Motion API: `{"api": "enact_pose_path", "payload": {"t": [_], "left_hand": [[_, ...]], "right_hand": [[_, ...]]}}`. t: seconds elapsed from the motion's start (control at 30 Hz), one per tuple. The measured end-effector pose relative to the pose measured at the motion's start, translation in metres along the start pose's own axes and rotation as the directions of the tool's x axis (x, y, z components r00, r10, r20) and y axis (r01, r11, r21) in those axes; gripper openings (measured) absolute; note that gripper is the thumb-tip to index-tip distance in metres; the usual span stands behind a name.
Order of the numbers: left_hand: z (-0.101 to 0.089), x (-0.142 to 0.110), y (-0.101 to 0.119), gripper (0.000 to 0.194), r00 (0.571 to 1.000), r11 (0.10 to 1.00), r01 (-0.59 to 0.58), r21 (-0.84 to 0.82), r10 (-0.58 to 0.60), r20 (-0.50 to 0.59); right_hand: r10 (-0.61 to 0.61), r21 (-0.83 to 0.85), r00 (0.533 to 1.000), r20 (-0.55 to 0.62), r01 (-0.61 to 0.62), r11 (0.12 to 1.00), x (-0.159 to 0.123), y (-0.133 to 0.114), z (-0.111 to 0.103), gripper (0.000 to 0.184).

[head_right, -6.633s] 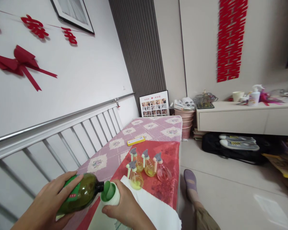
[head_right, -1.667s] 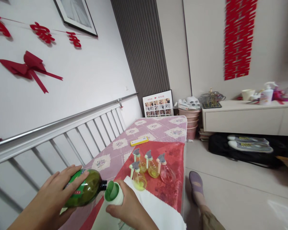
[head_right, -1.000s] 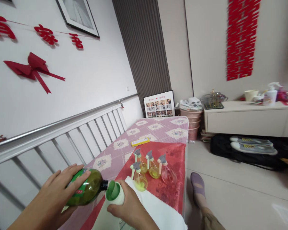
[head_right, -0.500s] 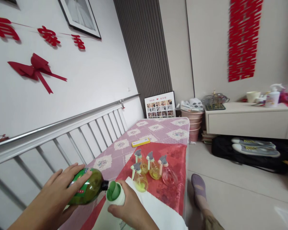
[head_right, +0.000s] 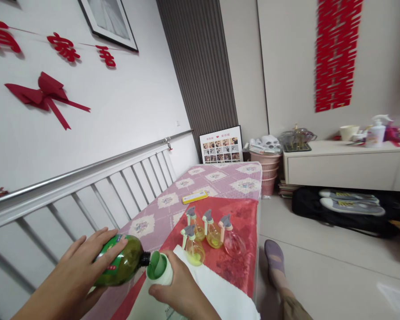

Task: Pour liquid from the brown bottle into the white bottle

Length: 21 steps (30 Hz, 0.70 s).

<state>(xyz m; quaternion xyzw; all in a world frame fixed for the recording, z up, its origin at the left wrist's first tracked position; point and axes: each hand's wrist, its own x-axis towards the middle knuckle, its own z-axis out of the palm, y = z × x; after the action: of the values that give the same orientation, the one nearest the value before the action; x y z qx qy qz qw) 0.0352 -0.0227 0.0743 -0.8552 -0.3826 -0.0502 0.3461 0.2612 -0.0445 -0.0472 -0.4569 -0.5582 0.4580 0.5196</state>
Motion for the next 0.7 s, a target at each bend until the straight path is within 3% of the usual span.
{"api": "enact_pose_path", "payload": {"t": [0.7], "left_hand": [[-0.006, 0.0033, 0.0076, 0.075, 1.0, 0.998, -0.012, 0.057, 0.011, 0.008]], "right_hand": [[-0.011, 0.0, 1.0, -0.006, 0.011, 1.0, -0.001, 0.0024, 0.0009, 0.051]]}}
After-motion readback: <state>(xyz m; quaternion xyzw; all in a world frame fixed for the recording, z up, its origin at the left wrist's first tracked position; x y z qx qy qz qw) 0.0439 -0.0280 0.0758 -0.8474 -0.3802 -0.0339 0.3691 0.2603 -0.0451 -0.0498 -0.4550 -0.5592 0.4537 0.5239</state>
